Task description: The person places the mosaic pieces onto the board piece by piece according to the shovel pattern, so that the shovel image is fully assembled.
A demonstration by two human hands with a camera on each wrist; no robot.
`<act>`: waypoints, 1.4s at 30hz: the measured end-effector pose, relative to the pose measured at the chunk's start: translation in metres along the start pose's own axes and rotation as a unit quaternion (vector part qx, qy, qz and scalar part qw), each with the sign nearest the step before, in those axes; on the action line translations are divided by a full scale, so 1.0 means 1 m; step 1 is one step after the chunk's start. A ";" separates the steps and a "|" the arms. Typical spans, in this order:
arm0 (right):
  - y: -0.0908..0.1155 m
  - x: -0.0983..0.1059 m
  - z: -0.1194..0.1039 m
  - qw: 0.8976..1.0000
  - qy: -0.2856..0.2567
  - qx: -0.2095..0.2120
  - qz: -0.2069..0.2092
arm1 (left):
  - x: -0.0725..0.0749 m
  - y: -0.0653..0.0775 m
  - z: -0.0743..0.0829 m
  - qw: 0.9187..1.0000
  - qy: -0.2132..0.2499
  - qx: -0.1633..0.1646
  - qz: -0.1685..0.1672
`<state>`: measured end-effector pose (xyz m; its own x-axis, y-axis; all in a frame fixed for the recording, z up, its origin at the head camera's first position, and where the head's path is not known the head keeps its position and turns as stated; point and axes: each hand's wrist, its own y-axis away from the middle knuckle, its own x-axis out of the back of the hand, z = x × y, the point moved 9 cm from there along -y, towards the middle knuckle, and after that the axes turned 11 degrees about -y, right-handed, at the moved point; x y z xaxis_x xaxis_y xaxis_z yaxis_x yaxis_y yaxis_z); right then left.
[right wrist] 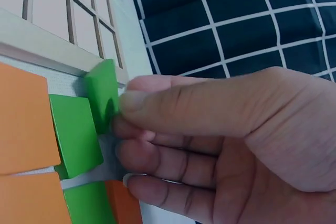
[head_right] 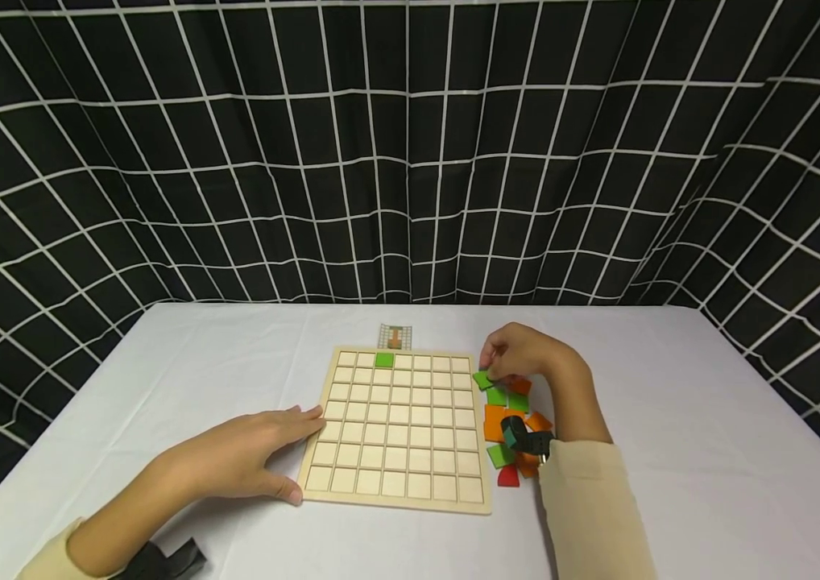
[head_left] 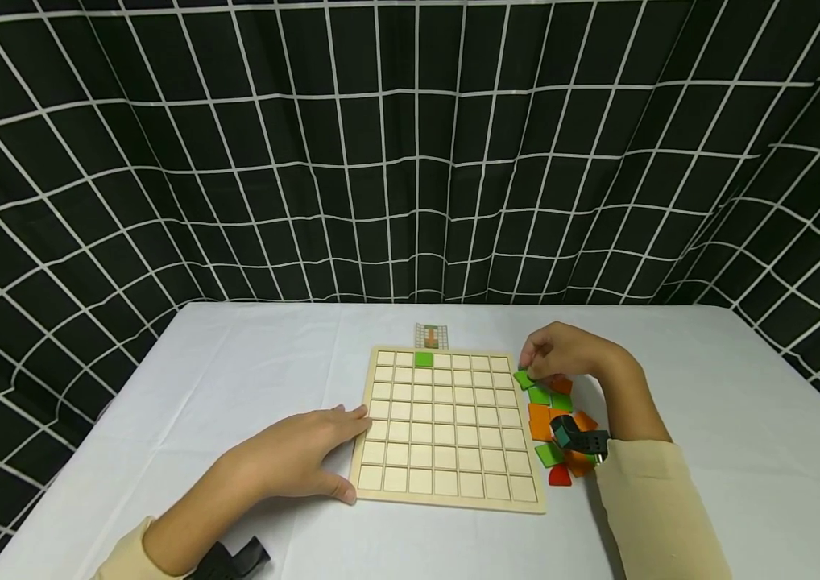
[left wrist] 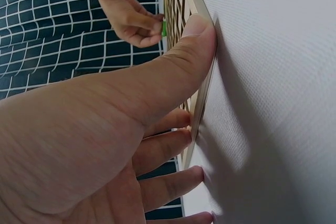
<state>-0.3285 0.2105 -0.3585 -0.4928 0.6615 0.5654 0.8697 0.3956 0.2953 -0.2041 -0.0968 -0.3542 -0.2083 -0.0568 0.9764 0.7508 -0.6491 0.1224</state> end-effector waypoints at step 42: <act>-0.009 0.009 0.003 0.991 -0.113 0.000 0.077 | 0.000 0.001 0.000 1.000 0.000 0.003 -0.001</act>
<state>-0.3403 0.2147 -0.3581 -0.3481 0.8395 0.4172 0.9351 0.2791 0.2185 -0.2035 -0.0973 -0.3544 -0.2098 -0.0556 0.9762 0.7537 -0.6451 0.1252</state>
